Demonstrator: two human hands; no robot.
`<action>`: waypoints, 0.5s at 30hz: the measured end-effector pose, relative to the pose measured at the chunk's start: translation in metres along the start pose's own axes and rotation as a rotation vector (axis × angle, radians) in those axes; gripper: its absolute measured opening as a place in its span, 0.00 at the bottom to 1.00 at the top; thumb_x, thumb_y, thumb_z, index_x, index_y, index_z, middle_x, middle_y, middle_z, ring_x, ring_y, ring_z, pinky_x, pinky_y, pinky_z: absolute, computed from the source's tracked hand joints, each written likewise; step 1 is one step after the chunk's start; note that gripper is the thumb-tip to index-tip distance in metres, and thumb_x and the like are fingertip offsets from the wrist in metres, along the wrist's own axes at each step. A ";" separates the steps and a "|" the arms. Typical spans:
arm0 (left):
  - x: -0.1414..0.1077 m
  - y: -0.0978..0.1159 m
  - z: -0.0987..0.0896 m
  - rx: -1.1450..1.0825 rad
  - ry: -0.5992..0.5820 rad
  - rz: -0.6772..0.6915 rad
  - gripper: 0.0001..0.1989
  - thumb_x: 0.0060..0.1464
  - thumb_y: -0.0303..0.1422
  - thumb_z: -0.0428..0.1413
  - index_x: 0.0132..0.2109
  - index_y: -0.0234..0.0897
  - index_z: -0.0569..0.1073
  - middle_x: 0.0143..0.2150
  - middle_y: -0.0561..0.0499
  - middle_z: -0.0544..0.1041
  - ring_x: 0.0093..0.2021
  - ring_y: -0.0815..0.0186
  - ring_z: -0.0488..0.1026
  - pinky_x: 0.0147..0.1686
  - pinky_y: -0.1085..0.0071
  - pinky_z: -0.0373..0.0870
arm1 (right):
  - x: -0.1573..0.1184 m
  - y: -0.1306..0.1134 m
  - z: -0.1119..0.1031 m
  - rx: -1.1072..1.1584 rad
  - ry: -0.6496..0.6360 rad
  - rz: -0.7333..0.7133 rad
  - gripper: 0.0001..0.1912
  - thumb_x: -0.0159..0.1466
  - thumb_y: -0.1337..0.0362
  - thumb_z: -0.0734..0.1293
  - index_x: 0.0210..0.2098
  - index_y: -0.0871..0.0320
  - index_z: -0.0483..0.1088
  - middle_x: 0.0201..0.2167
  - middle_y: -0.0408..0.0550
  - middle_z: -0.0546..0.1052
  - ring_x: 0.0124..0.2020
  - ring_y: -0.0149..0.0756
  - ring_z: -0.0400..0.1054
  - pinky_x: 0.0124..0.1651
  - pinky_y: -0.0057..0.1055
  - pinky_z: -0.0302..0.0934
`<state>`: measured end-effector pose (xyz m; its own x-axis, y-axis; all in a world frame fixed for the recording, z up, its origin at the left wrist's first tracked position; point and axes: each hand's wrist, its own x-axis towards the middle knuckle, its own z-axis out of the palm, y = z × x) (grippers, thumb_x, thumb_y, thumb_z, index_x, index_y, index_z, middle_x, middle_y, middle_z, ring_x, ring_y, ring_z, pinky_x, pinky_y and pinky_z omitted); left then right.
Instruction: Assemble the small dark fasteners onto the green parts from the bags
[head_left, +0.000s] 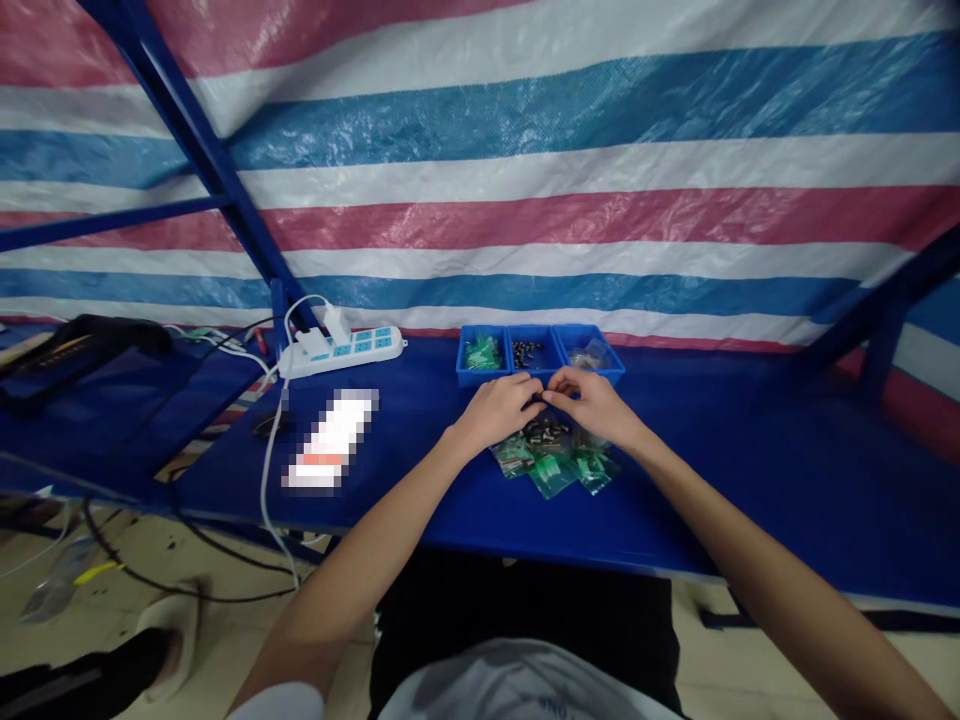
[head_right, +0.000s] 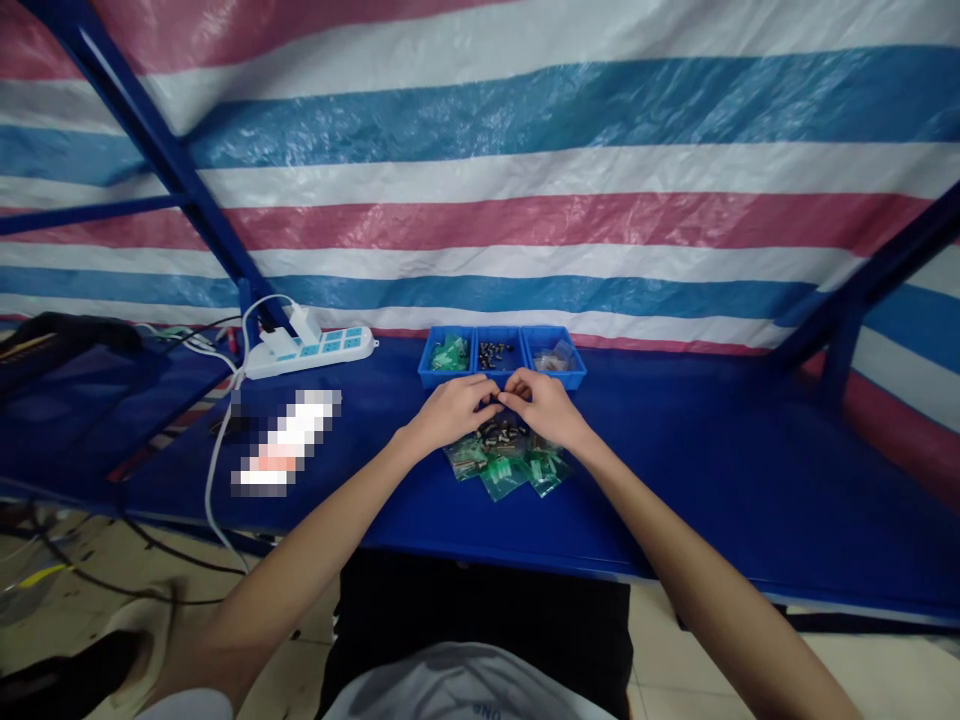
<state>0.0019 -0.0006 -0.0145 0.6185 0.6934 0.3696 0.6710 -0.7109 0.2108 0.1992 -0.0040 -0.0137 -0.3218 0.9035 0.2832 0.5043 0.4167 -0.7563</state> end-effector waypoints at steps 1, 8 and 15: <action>0.000 0.000 0.000 -0.001 0.012 0.000 0.09 0.66 0.36 0.52 0.43 0.36 0.73 0.40 0.49 0.74 0.37 0.64 0.74 0.32 0.71 0.67 | 0.000 0.001 0.001 0.023 -0.005 -0.001 0.09 0.62 0.58 0.67 0.32 0.56 0.69 0.30 0.47 0.78 0.32 0.39 0.72 0.38 0.36 0.64; 0.001 0.003 -0.003 -0.021 0.047 -0.041 0.09 0.67 0.35 0.51 0.41 0.36 0.73 0.39 0.50 0.74 0.34 0.67 0.72 0.30 0.72 0.65 | 0.001 0.002 0.000 -0.013 -0.021 0.003 0.12 0.64 0.55 0.64 0.34 0.58 0.72 0.32 0.49 0.79 0.34 0.40 0.72 0.41 0.37 0.63; 0.000 0.003 -0.002 -0.039 0.090 -0.036 0.07 0.65 0.34 0.53 0.43 0.37 0.72 0.39 0.51 0.74 0.35 0.67 0.72 0.31 0.72 0.65 | 0.001 0.000 0.000 -0.053 -0.020 -0.010 0.13 0.65 0.56 0.63 0.35 0.59 0.74 0.33 0.49 0.80 0.35 0.40 0.71 0.42 0.36 0.62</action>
<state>0.0028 -0.0027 -0.0125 0.5544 0.7062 0.4404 0.6742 -0.6913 0.2598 0.1988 -0.0037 -0.0134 -0.3433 0.8970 0.2784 0.5422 0.4313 -0.7211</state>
